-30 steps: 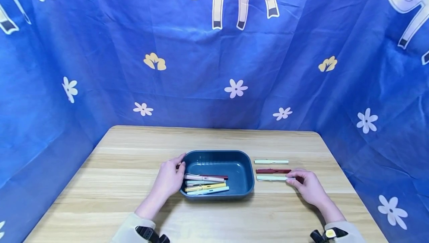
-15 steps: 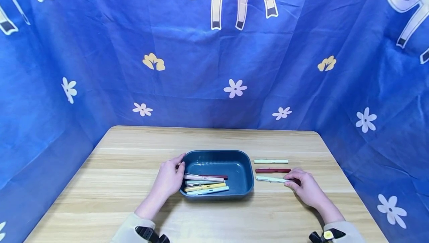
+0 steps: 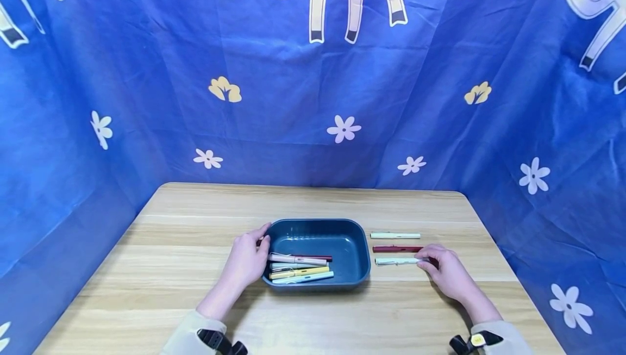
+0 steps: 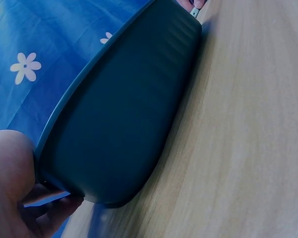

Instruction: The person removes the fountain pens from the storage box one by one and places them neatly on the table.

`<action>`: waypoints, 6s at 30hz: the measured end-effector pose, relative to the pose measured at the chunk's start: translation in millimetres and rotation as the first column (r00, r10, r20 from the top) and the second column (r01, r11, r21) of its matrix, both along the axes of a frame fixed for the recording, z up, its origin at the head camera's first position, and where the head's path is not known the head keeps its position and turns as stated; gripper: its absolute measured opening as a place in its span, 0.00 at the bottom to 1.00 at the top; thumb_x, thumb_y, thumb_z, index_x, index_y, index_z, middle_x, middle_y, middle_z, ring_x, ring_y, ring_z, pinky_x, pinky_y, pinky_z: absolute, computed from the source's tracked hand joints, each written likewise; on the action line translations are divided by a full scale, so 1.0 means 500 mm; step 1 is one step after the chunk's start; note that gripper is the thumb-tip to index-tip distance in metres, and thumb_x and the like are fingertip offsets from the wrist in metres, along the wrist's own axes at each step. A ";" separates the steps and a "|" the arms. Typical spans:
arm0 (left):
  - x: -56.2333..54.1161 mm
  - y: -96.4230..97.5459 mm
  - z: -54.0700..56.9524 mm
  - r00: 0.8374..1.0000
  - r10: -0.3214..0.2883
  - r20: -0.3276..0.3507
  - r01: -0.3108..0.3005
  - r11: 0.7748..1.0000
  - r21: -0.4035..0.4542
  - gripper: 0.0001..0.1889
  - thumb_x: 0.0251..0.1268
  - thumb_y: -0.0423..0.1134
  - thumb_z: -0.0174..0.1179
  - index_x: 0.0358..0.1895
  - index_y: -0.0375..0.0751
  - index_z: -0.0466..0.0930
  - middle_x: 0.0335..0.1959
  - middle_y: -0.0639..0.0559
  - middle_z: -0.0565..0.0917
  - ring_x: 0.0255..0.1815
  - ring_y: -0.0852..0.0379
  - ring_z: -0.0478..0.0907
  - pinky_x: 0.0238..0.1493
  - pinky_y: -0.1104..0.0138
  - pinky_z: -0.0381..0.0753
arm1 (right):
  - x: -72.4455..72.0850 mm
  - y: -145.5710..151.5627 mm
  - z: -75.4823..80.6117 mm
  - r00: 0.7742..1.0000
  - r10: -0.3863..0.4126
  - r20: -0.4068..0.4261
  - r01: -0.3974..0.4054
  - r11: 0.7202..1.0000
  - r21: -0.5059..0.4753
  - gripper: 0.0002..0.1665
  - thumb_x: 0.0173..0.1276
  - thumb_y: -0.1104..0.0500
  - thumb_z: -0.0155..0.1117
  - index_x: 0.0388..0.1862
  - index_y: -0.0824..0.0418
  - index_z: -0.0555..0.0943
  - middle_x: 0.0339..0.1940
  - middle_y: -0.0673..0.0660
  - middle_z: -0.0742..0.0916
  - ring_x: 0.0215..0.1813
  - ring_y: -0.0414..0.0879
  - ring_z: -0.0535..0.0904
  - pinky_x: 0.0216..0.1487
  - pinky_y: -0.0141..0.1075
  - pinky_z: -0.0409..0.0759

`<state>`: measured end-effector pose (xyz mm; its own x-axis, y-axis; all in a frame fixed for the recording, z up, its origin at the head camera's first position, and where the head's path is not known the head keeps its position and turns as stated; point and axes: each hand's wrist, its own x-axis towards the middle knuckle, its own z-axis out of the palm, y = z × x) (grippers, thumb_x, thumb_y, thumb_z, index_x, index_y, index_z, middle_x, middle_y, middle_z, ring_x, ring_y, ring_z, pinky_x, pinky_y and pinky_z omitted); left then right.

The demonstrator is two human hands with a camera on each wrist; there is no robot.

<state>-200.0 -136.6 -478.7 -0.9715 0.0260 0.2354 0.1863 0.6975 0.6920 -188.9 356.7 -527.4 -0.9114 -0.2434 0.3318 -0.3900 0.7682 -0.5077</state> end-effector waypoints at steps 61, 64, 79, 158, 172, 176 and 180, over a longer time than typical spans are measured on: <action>0.002 0.000 -0.002 1.000 0.001 0.001 -0.001 1.000 0.008 0.22 0.80 0.33 0.56 0.73 0.32 0.76 0.64 0.30 0.81 0.32 0.50 0.83 0.51 0.49 0.83 | -0.004 -0.137 0.163 0.982 0.141 -0.127 -0.171 0.948 -0.267 0.14 0.69 0.68 0.75 0.49 0.54 0.91 0.49 0.49 0.91 0.52 0.44 0.85 0.51 0.35 0.83; 0.001 0.000 -0.003 1.000 0.000 -0.012 0.000 1.000 0.005 0.22 0.79 0.33 0.56 0.72 0.32 0.77 0.64 0.30 0.81 0.50 0.41 0.87 0.60 0.46 0.82 | -0.008 -0.154 0.167 0.976 0.162 -0.143 -0.200 0.930 -0.308 0.12 0.69 0.68 0.75 0.48 0.55 0.91 0.49 0.52 0.91 0.52 0.47 0.86 0.53 0.34 0.83; 0.001 0.000 -0.003 1.000 0.001 -0.008 -0.001 1.000 0.009 0.22 0.79 0.33 0.56 0.72 0.31 0.77 0.65 0.31 0.81 0.63 0.40 0.81 0.63 0.45 0.79 | -0.025 -0.236 0.180 0.970 0.237 -0.053 -0.234 0.856 -0.461 0.10 0.71 0.67 0.74 0.48 0.57 0.90 0.52 0.58 0.90 0.54 0.51 0.86 0.56 0.38 0.85; 0.005 0.002 -0.003 1.000 -0.002 0.000 0.002 1.000 0.023 0.22 0.80 0.34 0.56 0.73 0.33 0.76 0.66 0.32 0.80 0.62 0.42 0.82 0.64 0.46 0.79 | -0.075 -0.473 0.109 0.852 0.428 0.301 -0.442 0.897 -0.026 0.09 0.69 0.66 0.74 0.47 0.60 0.92 0.38 0.46 0.90 0.42 0.36 0.84 0.49 0.34 0.82; 0.007 0.005 -0.006 1.000 0.001 0.012 -0.001 1.000 0.028 0.23 0.80 0.34 0.56 0.73 0.32 0.76 0.67 0.31 0.79 0.67 0.37 0.78 0.68 0.44 0.75 | -0.069 -0.467 0.122 0.876 0.427 0.225 -0.417 0.904 -0.093 0.06 0.75 0.63 0.70 0.45 0.58 0.92 0.39 0.48 0.91 0.41 0.33 0.83 0.46 0.33 0.82; 0.006 0.006 -0.008 1.000 -0.003 0.006 0.003 1.000 0.026 0.23 0.80 0.34 0.56 0.73 0.32 0.76 0.67 0.31 0.79 0.67 0.37 0.78 0.68 0.44 0.75 | -0.069 -0.463 0.126 0.882 0.434 0.184 -0.416 0.900 -0.129 0.06 0.75 0.63 0.71 0.45 0.57 0.92 0.40 0.50 0.91 0.38 0.34 0.82 0.42 0.33 0.83; 0.006 0.007 -0.009 1.000 -0.001 0.001 0.001 1.000 0.028 0.22 0.80 0.34 0.56 0.72 0.32 0.76 0.66 0.31 0.79 0.65 0.38 0.80 0.66 0.44 0.77 | -0.070 -0.460 0.131 0.891 0.428 0.150 -0.404 0.900 -0.166 0.07 0.74 0.64 0.71 0.45 0.56 0.92 0.42 0.48 0.91 0.38 0.35 0.82 0.40 0.33 0.82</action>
<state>-197.2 -133.4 -483.3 -0.9718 0.0204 0.2350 0.1864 0.6773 0.7117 -223.8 126.7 -461.7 -0.7826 -0.5797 0.2269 -0.5530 0.4800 -0.6810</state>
